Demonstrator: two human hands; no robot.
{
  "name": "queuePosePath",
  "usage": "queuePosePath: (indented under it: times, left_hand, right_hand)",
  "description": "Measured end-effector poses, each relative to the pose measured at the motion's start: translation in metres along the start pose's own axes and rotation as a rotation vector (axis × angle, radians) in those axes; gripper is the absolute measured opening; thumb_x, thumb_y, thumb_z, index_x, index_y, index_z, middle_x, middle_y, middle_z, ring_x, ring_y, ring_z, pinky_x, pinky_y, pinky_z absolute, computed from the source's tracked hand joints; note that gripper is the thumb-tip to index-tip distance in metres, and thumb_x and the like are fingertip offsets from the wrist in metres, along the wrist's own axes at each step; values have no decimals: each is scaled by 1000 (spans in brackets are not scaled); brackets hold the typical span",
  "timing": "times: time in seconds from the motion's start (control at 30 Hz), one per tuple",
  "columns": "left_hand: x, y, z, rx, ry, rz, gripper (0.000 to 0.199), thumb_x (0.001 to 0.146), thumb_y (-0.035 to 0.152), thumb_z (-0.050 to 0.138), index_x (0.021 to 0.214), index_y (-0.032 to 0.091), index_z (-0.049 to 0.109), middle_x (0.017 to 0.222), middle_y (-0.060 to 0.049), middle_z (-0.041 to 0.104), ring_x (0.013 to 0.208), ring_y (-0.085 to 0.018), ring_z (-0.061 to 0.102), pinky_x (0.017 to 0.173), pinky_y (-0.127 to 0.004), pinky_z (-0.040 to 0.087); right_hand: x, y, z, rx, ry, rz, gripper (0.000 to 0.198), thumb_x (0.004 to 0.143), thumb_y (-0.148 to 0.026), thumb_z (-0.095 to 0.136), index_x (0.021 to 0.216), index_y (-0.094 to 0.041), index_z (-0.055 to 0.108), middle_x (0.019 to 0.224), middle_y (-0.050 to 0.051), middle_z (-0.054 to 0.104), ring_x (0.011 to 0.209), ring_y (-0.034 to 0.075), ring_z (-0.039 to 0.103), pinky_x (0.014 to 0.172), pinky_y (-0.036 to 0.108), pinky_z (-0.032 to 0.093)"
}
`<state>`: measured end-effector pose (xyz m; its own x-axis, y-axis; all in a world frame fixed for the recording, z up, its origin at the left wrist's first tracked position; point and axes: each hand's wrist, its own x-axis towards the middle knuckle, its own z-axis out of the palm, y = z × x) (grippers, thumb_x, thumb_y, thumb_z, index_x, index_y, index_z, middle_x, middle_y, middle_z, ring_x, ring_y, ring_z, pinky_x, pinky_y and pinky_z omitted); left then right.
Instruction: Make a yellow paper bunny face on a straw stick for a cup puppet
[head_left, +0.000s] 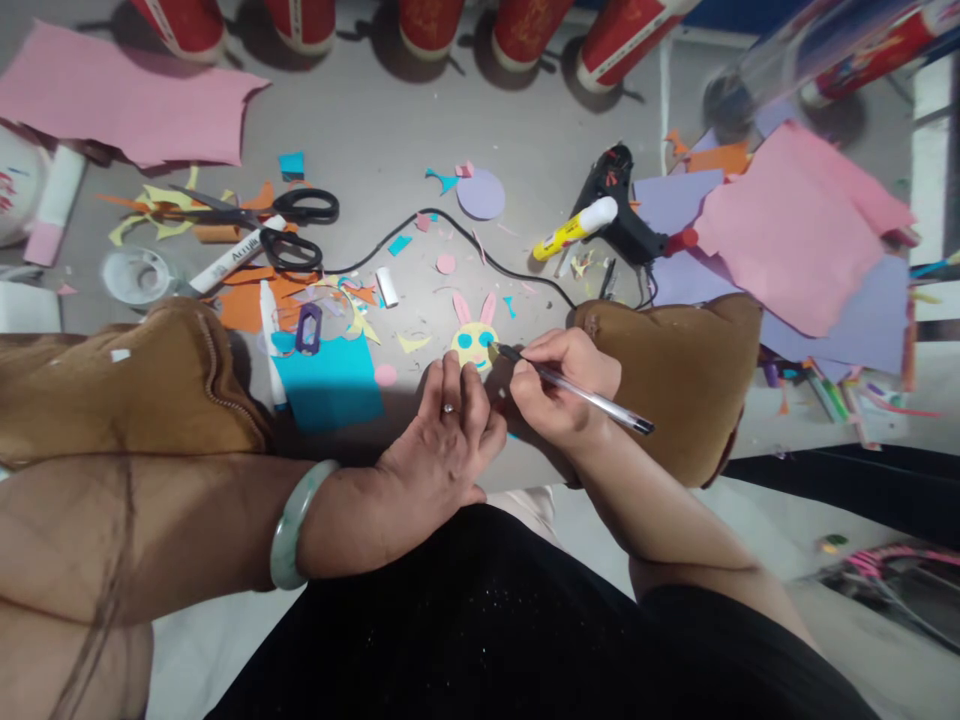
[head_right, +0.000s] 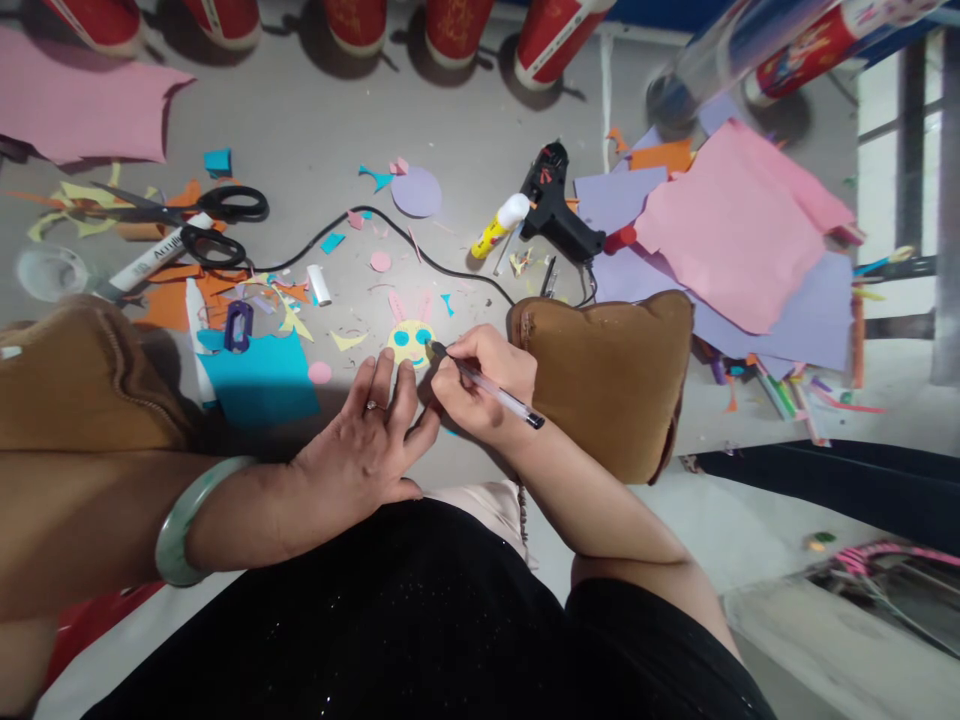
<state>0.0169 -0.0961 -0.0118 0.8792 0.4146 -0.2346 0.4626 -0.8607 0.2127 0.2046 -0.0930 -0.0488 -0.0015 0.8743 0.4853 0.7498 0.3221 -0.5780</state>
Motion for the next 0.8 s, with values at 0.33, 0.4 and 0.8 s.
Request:
queuePosePath:
  times: [0.33, 0.4, 0.8]
  left_hand:
    - [-1, 0, 1, 13, 4, -2, 92, 81, 65, 71, 146, 4, 47, 154, -35, 40, 144, -55, 38, 117, -71, 29]
    - [0, 0, 1, 3, 7, -4, 92, 81, 64, 71, 146, 4, 47, 154, -36, 39, 144, -56, 38, 117, -71, 29]
    - [1, 0, 0, 73, 8, 9, 94, 82, 69, 68, 145, 2, 48, 151, -38, 42, 141, -57, 42, 115, -70, 33]
  right_hand:
    - [2, -2, -1, 19, -12, -13, 13, 80, -17, 64, 84, -25, 55, 55, -6, 54, 44, 12, 54, 43, 26, 48]
    - [2, -2, -1, 12, -27, -17, 12, 80, -18, 64, 83, -25, 55, 55, -6, 56, 45, 13, 55, 44, 27, 49]
    - [0, 0, -1, 19, -10, -8, 11, 78, -16, 63, 82, -24, 56, 56, -5, 58, 47, 14, 57, 45, 27, 49]
